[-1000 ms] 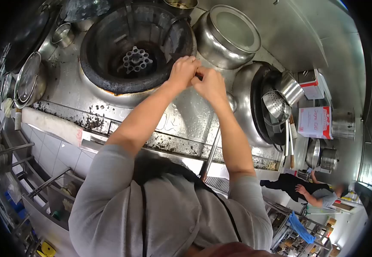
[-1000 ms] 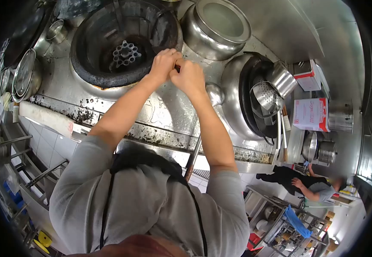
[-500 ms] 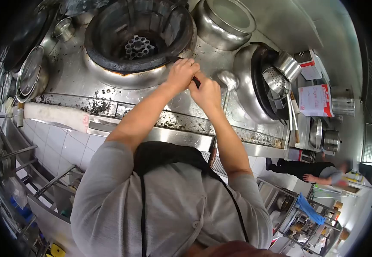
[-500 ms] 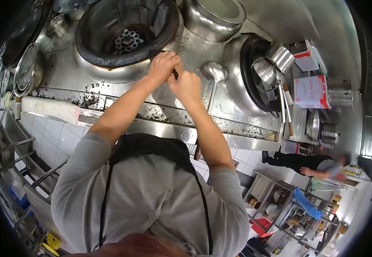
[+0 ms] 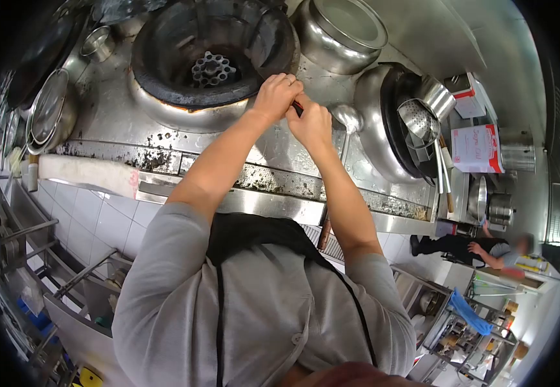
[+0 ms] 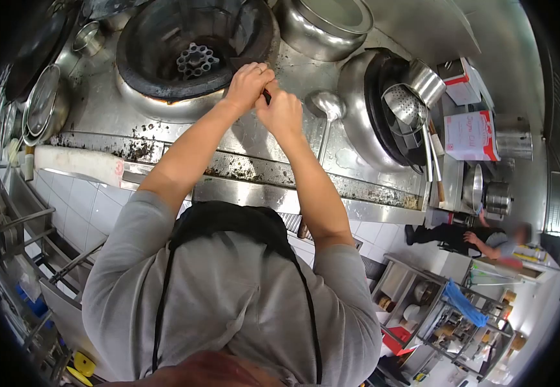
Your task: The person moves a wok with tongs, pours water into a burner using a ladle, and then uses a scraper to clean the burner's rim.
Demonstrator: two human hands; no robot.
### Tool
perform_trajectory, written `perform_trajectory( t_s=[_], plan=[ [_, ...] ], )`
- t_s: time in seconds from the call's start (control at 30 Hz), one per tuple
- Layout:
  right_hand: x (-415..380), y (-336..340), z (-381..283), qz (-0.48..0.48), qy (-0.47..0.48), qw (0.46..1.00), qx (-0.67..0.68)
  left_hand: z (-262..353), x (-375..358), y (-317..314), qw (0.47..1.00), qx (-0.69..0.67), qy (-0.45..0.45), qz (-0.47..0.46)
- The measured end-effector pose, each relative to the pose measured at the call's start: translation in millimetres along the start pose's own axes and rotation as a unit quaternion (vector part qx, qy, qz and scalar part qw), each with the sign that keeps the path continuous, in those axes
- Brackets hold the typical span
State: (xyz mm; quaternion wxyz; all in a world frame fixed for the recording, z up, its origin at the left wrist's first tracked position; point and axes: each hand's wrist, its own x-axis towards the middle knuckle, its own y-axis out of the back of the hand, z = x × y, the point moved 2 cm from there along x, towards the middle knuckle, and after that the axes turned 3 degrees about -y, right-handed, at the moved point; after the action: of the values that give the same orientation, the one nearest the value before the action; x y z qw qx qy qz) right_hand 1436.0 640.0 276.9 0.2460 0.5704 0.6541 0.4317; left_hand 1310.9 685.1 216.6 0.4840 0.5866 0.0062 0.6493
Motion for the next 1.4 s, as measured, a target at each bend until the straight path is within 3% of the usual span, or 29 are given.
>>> perform_trajectory(
  t_s=[0.27,0.47,0.7,1.23,1.33,1.4],
  plan=[
    [20,-5,11,0.017,-0.013,0.998,0.054,-7,2,-11,0.999,0.006,-0.008,-0.049],
    [5,1,14,-0.006,0.051,0.998,0.033,6,-6,1,1.000,0.017,0.011,-0.021],
    [19,4,3,-0.017,0.032,0.998,0.049,1,3,9,1.000,0.006,0.015,-0.003],
    [45,19,9,-0.047,-0.061,0.991,0.110,-9,36,3,0.993,0.029,0.010,-0.110],
    [40,22,10,-0.078,-0.044,0.992,0.086,-9,26,-2,0.998,0.026,0.000,-0.048],
    [53,12,15,-0.056,-0.050,0.991,0.108,-13,27,-8,0.998,0.035,-0.002,-0.058]
  ],
)
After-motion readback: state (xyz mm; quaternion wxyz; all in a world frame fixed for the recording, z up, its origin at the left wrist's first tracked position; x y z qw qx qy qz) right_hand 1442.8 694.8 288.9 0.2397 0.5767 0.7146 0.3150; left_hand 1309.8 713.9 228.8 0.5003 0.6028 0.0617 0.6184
